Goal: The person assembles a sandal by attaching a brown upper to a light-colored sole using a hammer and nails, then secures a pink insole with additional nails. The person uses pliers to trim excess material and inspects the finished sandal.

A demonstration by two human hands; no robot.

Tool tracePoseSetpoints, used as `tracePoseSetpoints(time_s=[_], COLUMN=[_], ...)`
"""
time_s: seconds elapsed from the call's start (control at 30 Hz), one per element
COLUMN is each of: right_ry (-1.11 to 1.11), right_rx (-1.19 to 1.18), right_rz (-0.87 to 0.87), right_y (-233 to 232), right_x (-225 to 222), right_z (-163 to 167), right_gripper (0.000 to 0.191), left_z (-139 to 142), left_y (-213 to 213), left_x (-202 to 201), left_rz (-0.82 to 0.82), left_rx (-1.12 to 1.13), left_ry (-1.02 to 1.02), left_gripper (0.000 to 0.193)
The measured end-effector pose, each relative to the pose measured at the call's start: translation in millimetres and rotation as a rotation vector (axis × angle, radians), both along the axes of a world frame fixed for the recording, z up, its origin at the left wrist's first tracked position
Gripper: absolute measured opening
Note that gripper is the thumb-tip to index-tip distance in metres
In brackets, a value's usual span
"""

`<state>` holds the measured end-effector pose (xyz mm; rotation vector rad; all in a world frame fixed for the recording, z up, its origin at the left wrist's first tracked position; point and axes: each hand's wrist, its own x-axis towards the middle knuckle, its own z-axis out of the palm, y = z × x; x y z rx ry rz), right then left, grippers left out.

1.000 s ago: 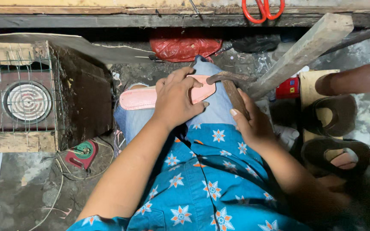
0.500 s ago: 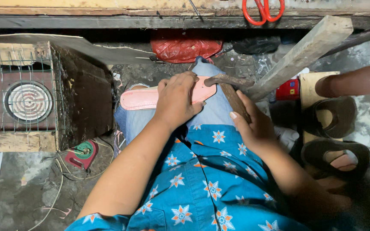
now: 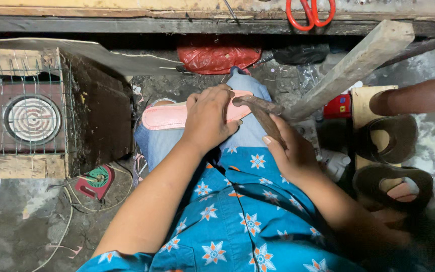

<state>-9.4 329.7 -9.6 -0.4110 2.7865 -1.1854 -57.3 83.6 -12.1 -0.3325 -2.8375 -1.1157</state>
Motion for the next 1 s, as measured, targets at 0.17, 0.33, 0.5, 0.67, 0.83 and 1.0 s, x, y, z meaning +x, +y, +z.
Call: tracePoseSetpoints(time_s=[0.17,0.33,0.5,0.67,0.83,1.0], right_ry=[-0.038,-0.07,-0.339,0.237,0.347,0.54], right_rx=[0.071,-0.088,-0.018,-0.066,-0.013,0.147], right_rz=[-0.078,-0.03,-0.173,-0.004,0.01,-0.033], right_y=[19,8,-3,-5,-7,-27], right_x=[13,0,-16,-40,-95,-171], right_z=[-4,-15,11,32,36,19], right_gripper=[0.029,0.052,0.064,0.058,0.059,0.052], left_z=[0,-1,-2,-3,-6,4], left_y=[0,0,-1,-3,-8,-40], left_x=[-2,-2,-2,6,16,11], left_rz=[-0.004,-0.007,-0.003,-0.029,-0.014,0.002], left_rx=[0.014,0.008,-0.028,-0.229,-0.54,-0.179], left_ry=[-0.005,0.006,0.0,0.275,0.258,0.213], left_gripper=[0.06,0.062,0.06,0.074,0.067,0.061])
